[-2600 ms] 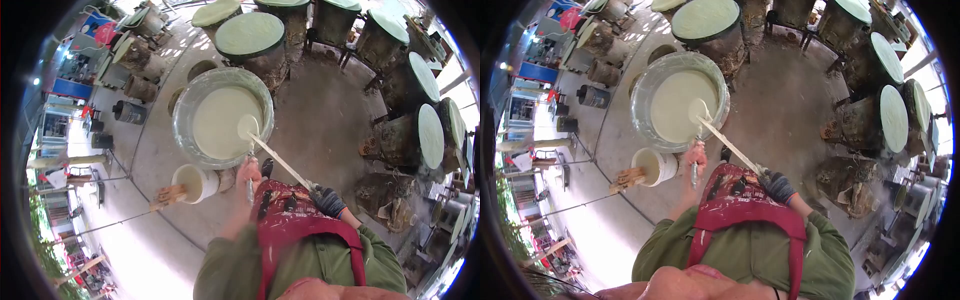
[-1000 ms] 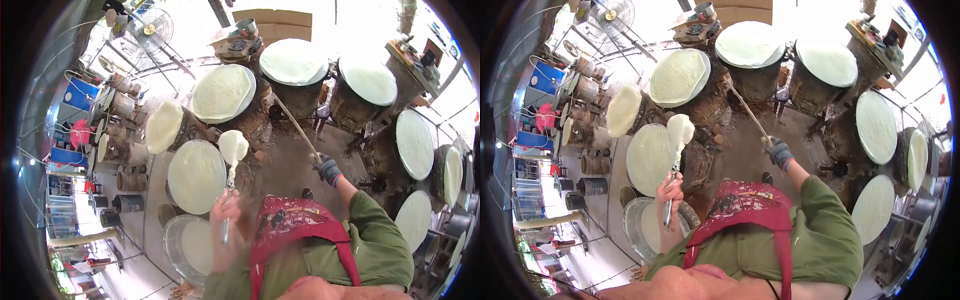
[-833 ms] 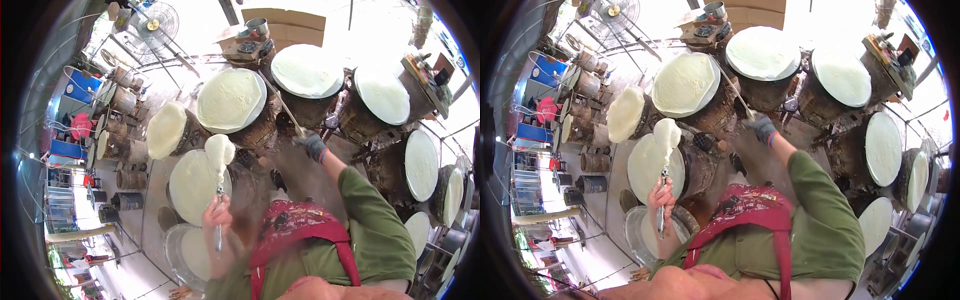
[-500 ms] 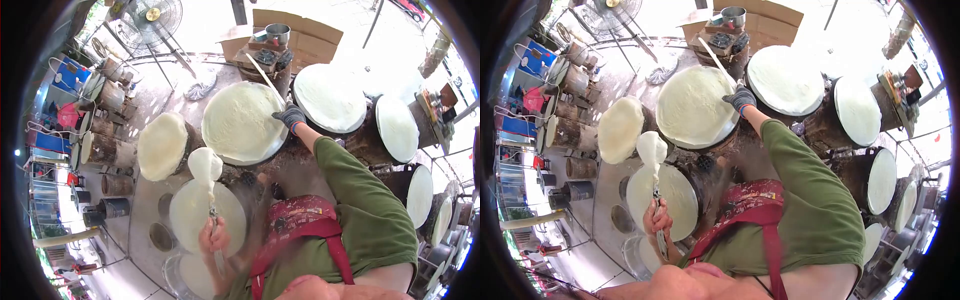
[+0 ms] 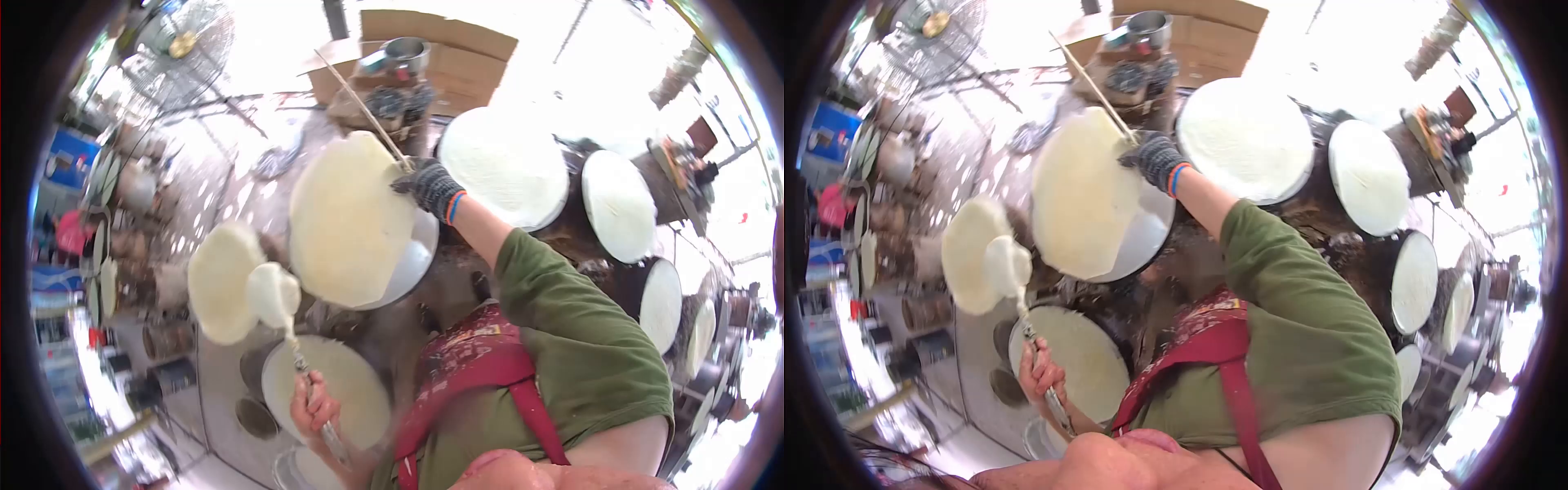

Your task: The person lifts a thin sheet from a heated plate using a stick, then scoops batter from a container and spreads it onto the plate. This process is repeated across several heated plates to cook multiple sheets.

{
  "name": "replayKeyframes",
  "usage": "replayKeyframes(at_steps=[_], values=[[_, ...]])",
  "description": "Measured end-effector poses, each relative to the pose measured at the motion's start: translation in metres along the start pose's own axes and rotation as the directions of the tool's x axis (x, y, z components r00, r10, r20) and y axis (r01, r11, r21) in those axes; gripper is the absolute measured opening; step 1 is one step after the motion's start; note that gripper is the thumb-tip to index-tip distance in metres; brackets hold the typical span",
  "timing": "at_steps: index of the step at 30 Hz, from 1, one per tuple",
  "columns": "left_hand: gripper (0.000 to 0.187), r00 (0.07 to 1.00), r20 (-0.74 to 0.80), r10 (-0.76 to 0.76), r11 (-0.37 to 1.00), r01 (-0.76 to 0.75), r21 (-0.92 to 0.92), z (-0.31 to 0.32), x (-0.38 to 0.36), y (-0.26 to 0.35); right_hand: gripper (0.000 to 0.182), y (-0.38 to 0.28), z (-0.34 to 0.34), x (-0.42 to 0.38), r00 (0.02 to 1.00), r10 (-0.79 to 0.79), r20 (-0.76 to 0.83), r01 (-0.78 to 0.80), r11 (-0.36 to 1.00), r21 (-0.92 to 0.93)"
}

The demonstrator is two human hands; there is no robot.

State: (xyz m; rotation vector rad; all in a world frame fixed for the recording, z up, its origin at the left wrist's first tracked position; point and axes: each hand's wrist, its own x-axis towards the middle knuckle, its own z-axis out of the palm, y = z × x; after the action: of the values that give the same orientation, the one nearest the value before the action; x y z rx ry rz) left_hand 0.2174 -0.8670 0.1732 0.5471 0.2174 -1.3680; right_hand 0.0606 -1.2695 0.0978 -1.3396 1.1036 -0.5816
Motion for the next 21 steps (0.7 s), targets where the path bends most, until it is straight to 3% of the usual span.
replayKeyframes(at_steps=[1,7,9,11,12,13,14,15,17,19,21], values=[[0.036,1.000,0.009,0.020,1.000,-0.020,-0.021,0.009,0.007,-0.005,0.030,-0.003,-0.017,0.002,1.000,-0.010,0.008,0.009,0.989,0.145],[0.036,0.998,0.005,0.063,0.996,-0.063,0.067,0.072,0.054,-0.053,0.021,0.004,-0.202,-0.024,0.995,0.039,-0.093,-0.020,0.979,0.204],[0.035,0.998,0.053,0.045,0.996,-0.049,0.077,0.092,0.074,-0.072,0.025,0.074,-0.271,0.001,0.949,0.171,-0.265,-0.131,0.978,0.161],[0.035,0.997,0.073,0.019,0.998,-0.023,0.057,0.112,0.095,-0.094,0.034,0.111,-0.327,-0.001,0.924,0.242,-0.296,-0.212,0.969,0.129],[0.035,0.998,0.070,-0.002,1.000,-0.001,0.030,0.120,0.104,-0.104,0.038,0.144,-0.348,0.004,0.896,0.214,-0.390,-0.187,0.977,0.105],[0.035,0.998,0.062,-0.021,1.000,0.021,0.001,0.128,0.112,-0.114,0.043,0.154,-0.356,0.002,0.859,0.187,-0.476,-0.171,0.982,0.077],[0.036,0.993,0.102,-0.053,0.999,0.054,-0.007,0.135,0.121,-0.125,0.049,0.162,-0.368,-0.006,0.864,0.196,-0.463,-0.171,0.981,0.096],[0.037,0.986,0.146,-0.082,0.996,0.085,-0.017,0.141,0.132,-0.134,0.040,0.236,-0.389,0.017,0.828,0.001,-0.561,-0.063,0.994,-0.091],[0.038,0.967,0.214,-0.139,0.988,0.149,-0.031,0.156,0.152,-0.151,0.055,0.209,-0.387,-0.003,0.836,0.114,-0.538,-0.244,0.953,-0.179],[0.038,0.945,0.256,-0.206,0.974,0.224,-0.045,0.170,0.170,-0.165,0.058,0.218,-0.381,-0.012,0.832,0.001,-0.554,-0.211,0.926,-0.314],[0.037,0.932,0.267,-0.246,0.963,0.267,-0.045,0.181,0.186,-0.176,0.067,0.203,-0.370,-0.032,0.756,-0.033,-0.654,-0.251,0.908,-0.336]])
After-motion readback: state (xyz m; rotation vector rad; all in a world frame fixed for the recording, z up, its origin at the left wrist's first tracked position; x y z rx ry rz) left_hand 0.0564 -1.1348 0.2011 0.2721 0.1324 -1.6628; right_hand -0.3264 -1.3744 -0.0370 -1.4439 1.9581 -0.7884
